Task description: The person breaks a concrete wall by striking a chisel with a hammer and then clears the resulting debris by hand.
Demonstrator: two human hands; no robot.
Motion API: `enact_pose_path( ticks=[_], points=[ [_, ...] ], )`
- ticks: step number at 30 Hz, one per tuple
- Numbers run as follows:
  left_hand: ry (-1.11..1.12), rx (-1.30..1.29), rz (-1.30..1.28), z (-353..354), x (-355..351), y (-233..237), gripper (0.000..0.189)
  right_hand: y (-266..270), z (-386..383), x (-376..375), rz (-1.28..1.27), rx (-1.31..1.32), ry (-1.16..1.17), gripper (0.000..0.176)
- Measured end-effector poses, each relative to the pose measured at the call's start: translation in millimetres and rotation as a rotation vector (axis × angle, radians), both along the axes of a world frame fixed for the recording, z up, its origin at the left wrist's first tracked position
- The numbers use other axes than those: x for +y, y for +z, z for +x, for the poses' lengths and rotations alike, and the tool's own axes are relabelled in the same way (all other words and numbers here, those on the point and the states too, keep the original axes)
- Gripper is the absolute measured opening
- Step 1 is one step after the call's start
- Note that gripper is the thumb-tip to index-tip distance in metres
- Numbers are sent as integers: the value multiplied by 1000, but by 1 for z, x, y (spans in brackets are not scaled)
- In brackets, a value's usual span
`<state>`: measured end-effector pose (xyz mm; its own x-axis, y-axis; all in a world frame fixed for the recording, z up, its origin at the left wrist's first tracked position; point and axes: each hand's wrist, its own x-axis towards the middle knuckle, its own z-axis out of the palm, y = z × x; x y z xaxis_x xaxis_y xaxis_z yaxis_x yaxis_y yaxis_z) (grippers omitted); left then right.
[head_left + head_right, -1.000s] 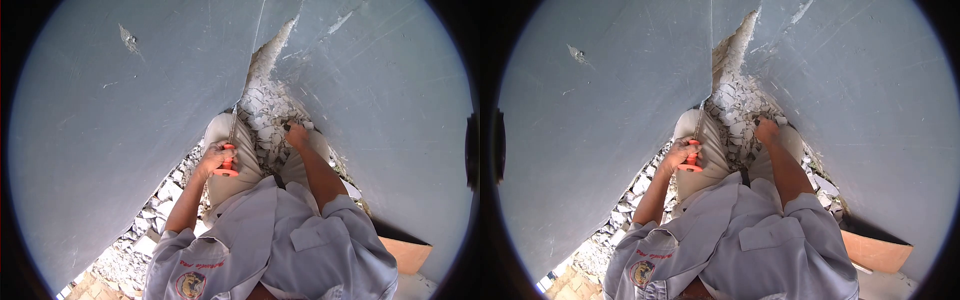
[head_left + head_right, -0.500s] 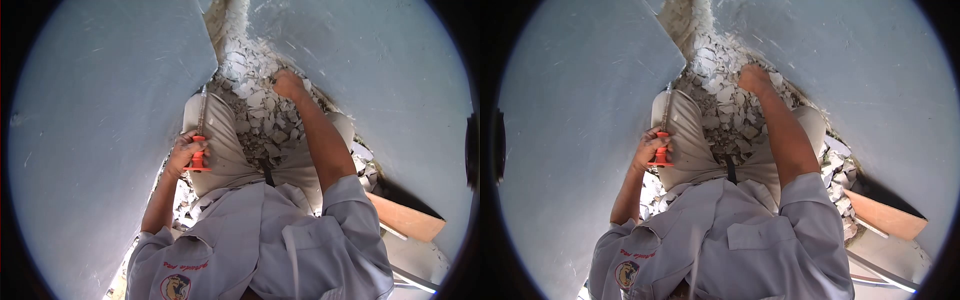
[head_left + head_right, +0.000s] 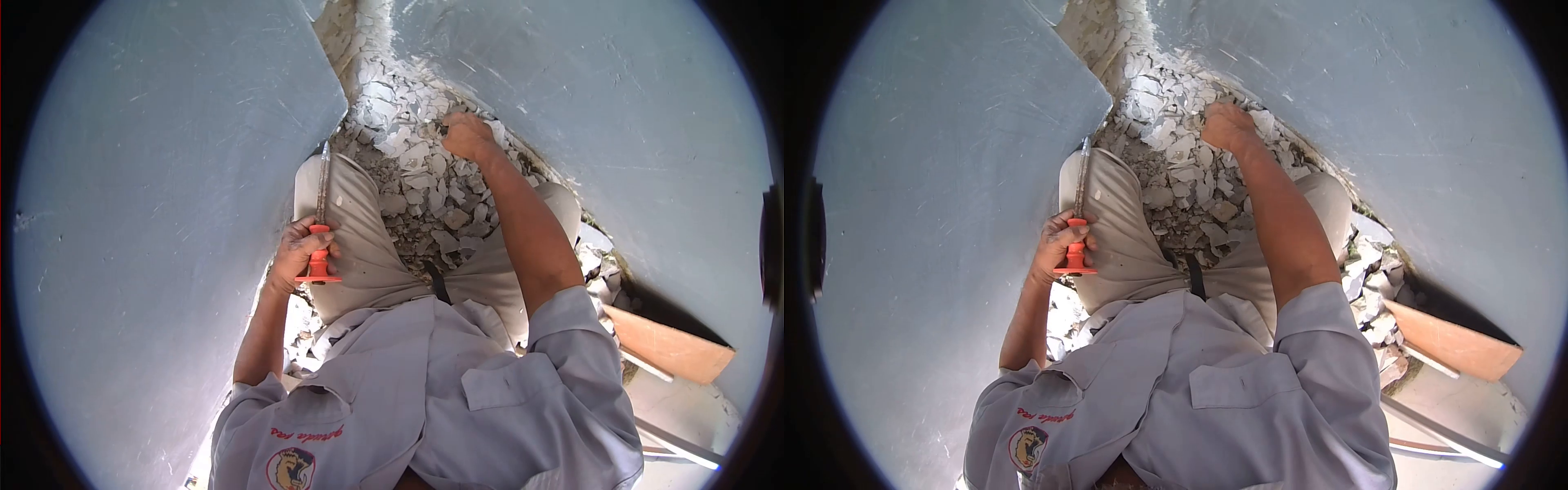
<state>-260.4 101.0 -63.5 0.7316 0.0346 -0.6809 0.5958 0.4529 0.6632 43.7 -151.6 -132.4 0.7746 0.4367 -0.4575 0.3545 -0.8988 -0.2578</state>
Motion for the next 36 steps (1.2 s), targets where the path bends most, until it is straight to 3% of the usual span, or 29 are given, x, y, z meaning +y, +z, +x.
enact_pose_path(
  ticks=[21, 33, 36],
  points=[
    [42, 24, 64, 0, -13, 7, 23, -21, 32, 2, 70, 13, -13, 36],
    [89, -6, 17, -2, -20, 5, 25, -15, 11, -7, 61, 16, -17, 36],
    [94, -73, 104, -9, -17, -11, 20, -22, -15, -23, 91, 77, -148, 42]
  ],
)
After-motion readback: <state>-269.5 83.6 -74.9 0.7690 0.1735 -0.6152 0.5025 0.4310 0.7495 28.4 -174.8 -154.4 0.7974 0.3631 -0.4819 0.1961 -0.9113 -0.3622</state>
